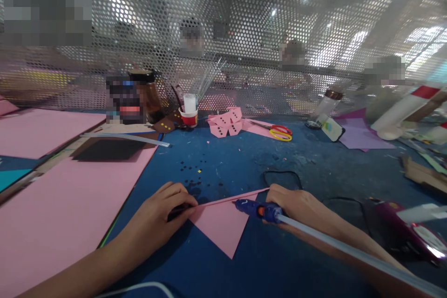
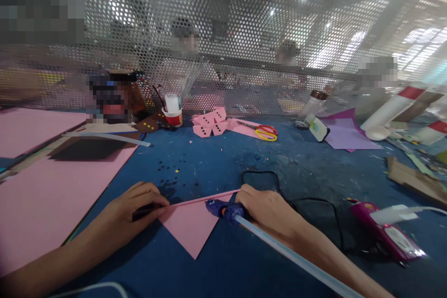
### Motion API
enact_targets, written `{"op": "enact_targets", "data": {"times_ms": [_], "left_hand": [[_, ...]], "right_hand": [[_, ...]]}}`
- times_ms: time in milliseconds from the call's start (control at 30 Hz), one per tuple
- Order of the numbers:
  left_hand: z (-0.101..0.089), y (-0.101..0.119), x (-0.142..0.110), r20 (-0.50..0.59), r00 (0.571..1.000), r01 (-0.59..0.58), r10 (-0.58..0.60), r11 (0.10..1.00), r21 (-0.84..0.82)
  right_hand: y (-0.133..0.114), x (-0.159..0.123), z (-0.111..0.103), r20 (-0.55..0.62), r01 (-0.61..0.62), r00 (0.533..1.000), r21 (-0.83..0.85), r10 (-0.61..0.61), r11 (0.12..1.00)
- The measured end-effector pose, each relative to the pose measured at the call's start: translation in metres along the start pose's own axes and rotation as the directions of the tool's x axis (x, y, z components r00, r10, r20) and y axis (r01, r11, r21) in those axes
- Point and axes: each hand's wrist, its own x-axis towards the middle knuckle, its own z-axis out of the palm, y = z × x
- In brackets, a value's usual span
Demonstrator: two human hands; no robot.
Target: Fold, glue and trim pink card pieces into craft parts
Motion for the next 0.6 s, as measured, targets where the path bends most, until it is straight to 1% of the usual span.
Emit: {"op": "enact_targets", "data": {"times_ms": [167,333,433,600], "left_hand": [[0.0,0.001,0.0,0.013,1.0,0.001,-0.001,1.0,0.003],[0.0,-0.001,0.0,0.01,1.0,-0.002,0.002,1.0,0.014],[0.001,-0.001,-0.001,0.01,1.0,0.001,-0.001,1.0,0.019],[0.0,-0.001,0.0,0.022,1.0,0.009,-0.01,1.0,0.025]], "right_hand": [[0.0,-0.001,-0.001,0.007,-0.048,0.999,-0.028,0.048,0.998],[-0.001,-0.002,-0.005,0.044,-0.058,0.997,-0.035,0.06,0.998],[-0.001,-0.003,-0.006,0.042,-0.074,0.996,-0.043,0.076,0.996],[0.011,0.0,0.001,0.035,-0.026,0.999,-0.077,0.029,0.997]]}}
